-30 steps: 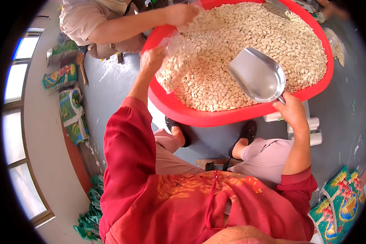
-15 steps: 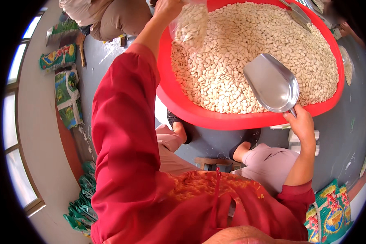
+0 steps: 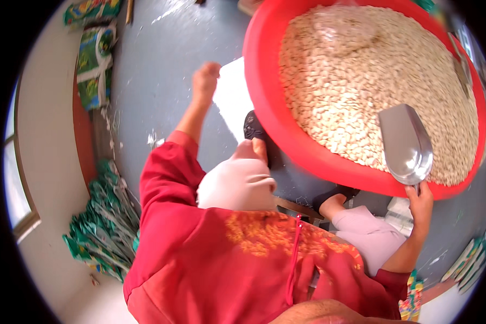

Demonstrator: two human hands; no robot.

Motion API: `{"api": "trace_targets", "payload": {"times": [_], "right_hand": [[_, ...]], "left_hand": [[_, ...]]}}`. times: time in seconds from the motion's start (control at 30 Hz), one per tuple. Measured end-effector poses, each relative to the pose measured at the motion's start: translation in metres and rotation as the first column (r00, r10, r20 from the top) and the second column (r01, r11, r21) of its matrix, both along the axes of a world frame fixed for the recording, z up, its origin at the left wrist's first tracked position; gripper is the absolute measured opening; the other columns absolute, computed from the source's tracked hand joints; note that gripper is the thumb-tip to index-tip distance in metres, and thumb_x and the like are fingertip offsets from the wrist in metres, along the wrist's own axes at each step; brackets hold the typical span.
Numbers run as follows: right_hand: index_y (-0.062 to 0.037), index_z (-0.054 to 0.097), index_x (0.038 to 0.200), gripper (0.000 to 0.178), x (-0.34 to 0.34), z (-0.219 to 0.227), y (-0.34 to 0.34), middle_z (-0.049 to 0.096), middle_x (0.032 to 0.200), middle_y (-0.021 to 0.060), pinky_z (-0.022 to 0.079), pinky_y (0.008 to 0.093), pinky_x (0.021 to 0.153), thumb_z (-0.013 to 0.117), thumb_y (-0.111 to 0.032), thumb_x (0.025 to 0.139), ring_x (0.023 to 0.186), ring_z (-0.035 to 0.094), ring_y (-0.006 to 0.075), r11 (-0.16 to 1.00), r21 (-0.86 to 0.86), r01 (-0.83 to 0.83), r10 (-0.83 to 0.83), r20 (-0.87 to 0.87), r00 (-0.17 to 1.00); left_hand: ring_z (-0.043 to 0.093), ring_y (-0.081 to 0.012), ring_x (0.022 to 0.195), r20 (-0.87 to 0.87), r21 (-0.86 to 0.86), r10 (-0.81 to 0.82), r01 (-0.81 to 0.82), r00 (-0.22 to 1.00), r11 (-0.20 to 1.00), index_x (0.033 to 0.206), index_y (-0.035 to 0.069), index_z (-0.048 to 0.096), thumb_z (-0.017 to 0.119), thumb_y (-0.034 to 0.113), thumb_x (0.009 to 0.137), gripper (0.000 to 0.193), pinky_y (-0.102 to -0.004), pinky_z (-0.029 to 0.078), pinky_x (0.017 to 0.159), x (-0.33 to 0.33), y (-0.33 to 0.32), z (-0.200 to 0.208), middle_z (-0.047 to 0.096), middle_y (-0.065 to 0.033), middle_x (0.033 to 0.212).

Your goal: The person scoops peanuts from a large red basin into clear plastic bags using a metal scoop. They repeatedly fill the bags and place them on the floor or a nearby surface. The task is performed in a room with other people also engaged in similar packaging activities.

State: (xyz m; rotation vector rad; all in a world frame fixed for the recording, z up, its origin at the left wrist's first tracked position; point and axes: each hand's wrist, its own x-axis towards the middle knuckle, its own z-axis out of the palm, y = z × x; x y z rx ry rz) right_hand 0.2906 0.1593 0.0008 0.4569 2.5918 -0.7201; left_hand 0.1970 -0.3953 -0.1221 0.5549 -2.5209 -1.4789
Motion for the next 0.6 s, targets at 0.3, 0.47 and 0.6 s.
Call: {"api": "trace_targets", "payload": {"times": [0.3, 0.47, 0.6], "right_hand": [[-0.0016, 0.052, 0.090, 0.017, -0.011, -0.042, -0.024, 0.043, 0.062, -0.0045, 0.026, 0.0187, 0.038, 0.054, -0.013, 0.077, 0.045, 0.033, 0.0035, 0.991, -0.132, -0.010, 0.012, 0.017, 1.000], [-0.0026, 0.050, 0.077, 0.010, -0.015, -0.046, -0.035, 0.043, 0.057, -0.0024, 0.029, 0.0199, 0.037, 0.054, -0.012, 0.076, 0.042, 0.036, 0.0047, 0.982, -0.145, 0.124, -0.115, 0.066, 0.991], [-0.0011, 0.050, 0.077, 0.012, -0.021, -0.037, -0.051, 0.044, 0.057, -0.0009, 0.033, 0.0216, 0.041, 0.055, -0.012, 0.074, 0.046, 0.039, 0.0075, 0.993, -0.067, 0.096, -0.091, 0.083, 0.992]], "left_hand": [[0.057, -0.0308, 0.079, 0.638, -0.426, 0.019, 0.332, 0.770, 0.841, 0.081, 0.003, 0.053, 0.052, 0.035, 0.075, 0.032, -0.0386, 0.044, 0.066, 0.041, 0.040, -0.153, 0.059, -0.0162, 0.081], [0.058, -0.0315, 0.075, 0.655, -0.415, -0.140, 0.508, 0.743, 0.754, 0.083, 0.004, 0.053, 0.044, 0.018, 0.075, 0.019, -0.0389, 0.045, 0.063, 0.030, 0.033, -0.173, 0.060, -0.0169, 0.078], [0.057, -0.0329, 0.073, 0.582, -0.411, -0.071, 0.368, 0.810, 0.834, 0.083, 0.005, 0.053, 0.039, 0.015, 0.076, 0.019, -0.0416, 0.044, 0.063, 0.043, 0.028, -0.168, 0.059, -0.0178, 0.076]]}}
